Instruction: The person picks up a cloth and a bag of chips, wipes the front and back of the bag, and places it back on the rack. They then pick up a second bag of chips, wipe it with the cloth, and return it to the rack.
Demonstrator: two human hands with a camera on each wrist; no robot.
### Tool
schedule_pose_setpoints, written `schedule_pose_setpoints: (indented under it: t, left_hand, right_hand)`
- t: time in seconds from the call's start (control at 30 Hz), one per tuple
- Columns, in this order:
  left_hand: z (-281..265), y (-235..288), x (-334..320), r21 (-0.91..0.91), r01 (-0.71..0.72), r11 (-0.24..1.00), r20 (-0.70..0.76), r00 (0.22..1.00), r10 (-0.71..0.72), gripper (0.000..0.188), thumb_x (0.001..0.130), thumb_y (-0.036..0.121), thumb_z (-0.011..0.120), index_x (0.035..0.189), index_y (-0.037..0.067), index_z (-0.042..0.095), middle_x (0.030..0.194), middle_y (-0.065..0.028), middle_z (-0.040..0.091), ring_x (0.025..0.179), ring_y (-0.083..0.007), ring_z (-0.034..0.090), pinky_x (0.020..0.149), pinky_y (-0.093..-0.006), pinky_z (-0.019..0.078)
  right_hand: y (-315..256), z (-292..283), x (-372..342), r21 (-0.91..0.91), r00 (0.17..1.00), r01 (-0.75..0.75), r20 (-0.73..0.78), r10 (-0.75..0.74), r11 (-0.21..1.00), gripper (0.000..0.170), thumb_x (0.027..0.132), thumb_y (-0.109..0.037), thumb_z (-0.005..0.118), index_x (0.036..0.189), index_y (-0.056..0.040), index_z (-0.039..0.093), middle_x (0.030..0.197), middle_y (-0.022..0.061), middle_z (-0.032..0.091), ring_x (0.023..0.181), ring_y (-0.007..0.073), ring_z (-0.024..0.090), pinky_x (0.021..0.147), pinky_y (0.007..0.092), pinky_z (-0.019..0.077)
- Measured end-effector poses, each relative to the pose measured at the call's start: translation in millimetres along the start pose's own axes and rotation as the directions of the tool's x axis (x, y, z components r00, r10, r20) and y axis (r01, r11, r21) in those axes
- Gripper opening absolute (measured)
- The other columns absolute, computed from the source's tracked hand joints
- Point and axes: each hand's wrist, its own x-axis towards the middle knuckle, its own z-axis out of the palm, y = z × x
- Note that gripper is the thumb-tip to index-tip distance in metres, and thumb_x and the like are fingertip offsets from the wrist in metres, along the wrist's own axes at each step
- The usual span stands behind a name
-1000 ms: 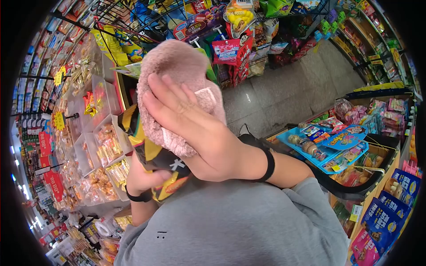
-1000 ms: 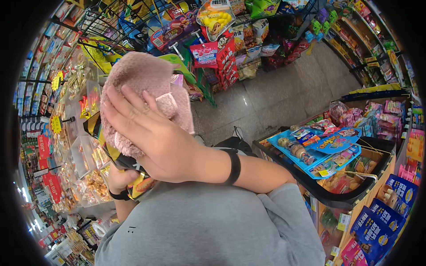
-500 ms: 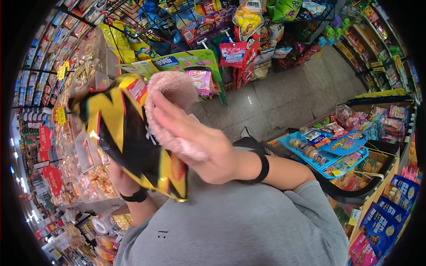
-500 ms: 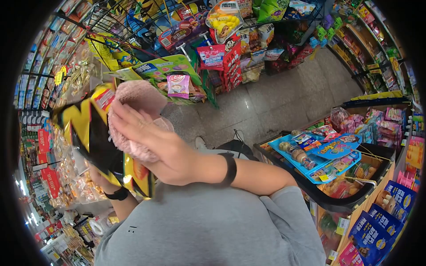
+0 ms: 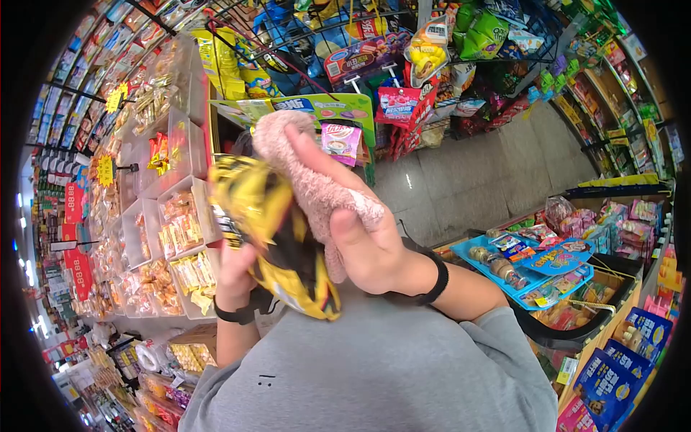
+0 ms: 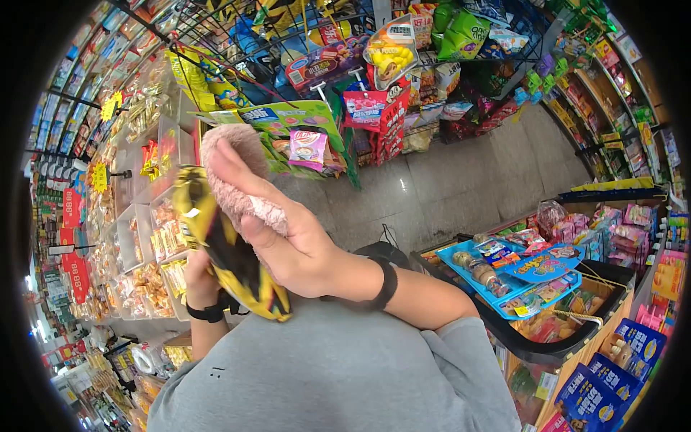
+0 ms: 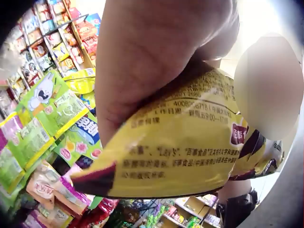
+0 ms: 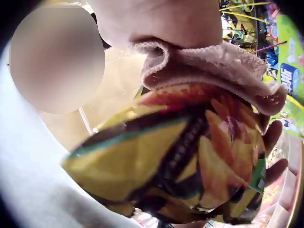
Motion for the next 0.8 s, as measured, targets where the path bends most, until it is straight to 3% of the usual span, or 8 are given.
schedule_pose_setpoints:
  t: [0.03, 0.07, 0.3, 0.4, 0.57, 0.63, 0.7, 0.8]
  left_hand:
    - [14, -1, 2, -0.041, -0.04, 0.998, 0.022, 0.999, 0.041, 0.065, 0.087, 0.028, 0.062, 0.139, 0.0, 0.034, 0.135, -0.0145, 0.047, 0.12, -0.0265, 0.051, 0.1, -0.0403, 0.0437]
    - [17, -2, 4, -0.039, -0.046, 0.998, 0.019, 0.999, 0.047, 0.065, 0.087, 0.028, 0.062, 0.139, 0.0, 0.034, 0.135, -0.0145, 0.047, 0.12, -0.0265, 0.051, 0.1, -0.0403, 0.0437]
    - [31, -11, 26, -0.274, -0.071, 0.959, 0.048, 0.995, 0.087, 0.068, 0.093, 0.042, 0.05, 0.144, 0.004, 0.028, 0.144, -0.0147, 0.036, 0.13, -0.028, 0.041, 0.108, -0.043, 0.035]
    - [29, -9, 44, -0.333, -0.105, 0.937, 0.075, 0.988, 0.138, 0.069, 0.094, 0.046, 0.047, 0.146, 0.005, 0.026, 0.147, -0.0148, 0.033, 0.133, -0.0285, 0.039, 0.11, -0.0438, 0.0325]
    - [2, -16, 53, -0.389, -0.178, 0.904, 0.04, 0.977, 0.21, 0.069, 0.096, 0.046, 0.04, 0.148, 0.005, 0.02, 0.152, -0.0124, 0.024, 0.139, -0.0299, 0.028, 0.116, -0.0422, 0.0211]
    - [0, -17, 54, 0.083, -0.172, 0.982, 0.219, 0.964, 0.15, 0.062, 0.098, 0.038, 0.035, 0.148, 0.003, 0.02, 0.153, -0.0125, 0.023, 0.14, -0.0298, 0.025, 0.116, -0.0409, 0.0207]
    - [2, -16, 59, 0.535, -0.219, 0.816, 0.336, 0.941, 0.033, 0.055, 0.101, 0.029, 0.03, 0.147, 0.002, 0.02, 0.153, -0.0126, 0.022, 0.141, -0.0298, 0.022, 0.116, -0.0395, 0.0203]
    - [16, -11, 67, 0.276, -0.184, 0.943, 0.304, 0.948, 0.096, 0.057, 0.101, 0.033, 0.031, 0.148, 0.002, 0.02, 0.153, -0.0127, 0.023, 0.14, -0.028, 0.024, 0.116, -0.0393, 0.0207]
  right_hand:
    - [1, 1, 3, -0.01, 1.0, 0.017, -0.025, -0.018, 1.0, 0.074, 0.098, -0.044, 0.04, 0.145, 0.0084, 0.017, 0.153, 0.0187, 0.021, 0.141, 0.0271, 0.021, 0.114, 0.0382, 0.0146]
    - [2, -3, 5, 0.045, 0.999, 0.046, 0.025, -0.047, 0.998, 0.059, 0.099, -0.019, 0.045, 0.147, 0.003, 0.018, 0.155, 0.0176, 0.015, 0.144, 0.0244, 0.01, 0.115, 0.0359, 0.0106]
    - [-7, -4, 12, -0.401, 0.963, 0.168, 0.261, -0.063, 0.9, 0.069, 0.093, -0.013, 0.05, 0.148, 0.0048, 0.011, 0.156, 0.0198, 0.007, 0.145, 0.0289, 0.004, 0.115, 0.0403, 0.0047]
    - [0, -2, 5, -0.417, 0.968, 0.152, 0.244, -0.05, 0.896, 0.068, 0.092, -0.015, 0.052, 0.149, -0.0028, 0.018, 0.155, 0.0187, 0.013, 0.144, 0.0374, 0.008, 0.114, 0.0461, 0.0101]
    - [-3, 2, -12, -0.533, 0.95, 0.188, 0.312, -0.015, 0.825, 0.061, 0.09, -0.014, 0.045, 0.144, 0.0068, 0.026, 0.152, 0.0266, 0.016, 0.141, 0.046, 0.011, 0.113, 0.0501, 0.012]
    - [-3, 1, -21, -0.552, 0.924, 0.268, 0.379, -0.049, 0.79, 0.058, 0.091, -0.016, 0.042, 0.142, 0.0084, 0.028, 0.151, 0.0285, 0.017, 0.14, 0.0487, 0.012, 0.113, 0.0517, 0.0125]
    - [-4, 3, -28, -0.547, 0.912, 0.291, 0.407, -0.054, 0.785, 0.057, 0.091, -0.015, 0.042, 0.141, 0.0088, 0.029, 0.151, 0.0292, 0.017, 0.14, 0.05, 0.011, 0.113, 0.0529, 0.0119]
    - [-11, 3, -32, -0.579, 0.943, 0.271, 0.319, -0.091, 0.769, 0.058, 0.09, -0.015, 0.046, 0.141, 0.0094, 0.031, 0.151, 0.0297, 0.017, 0.14, 0.0484, 0.011, 0.113, 0.0524, 0.0107]
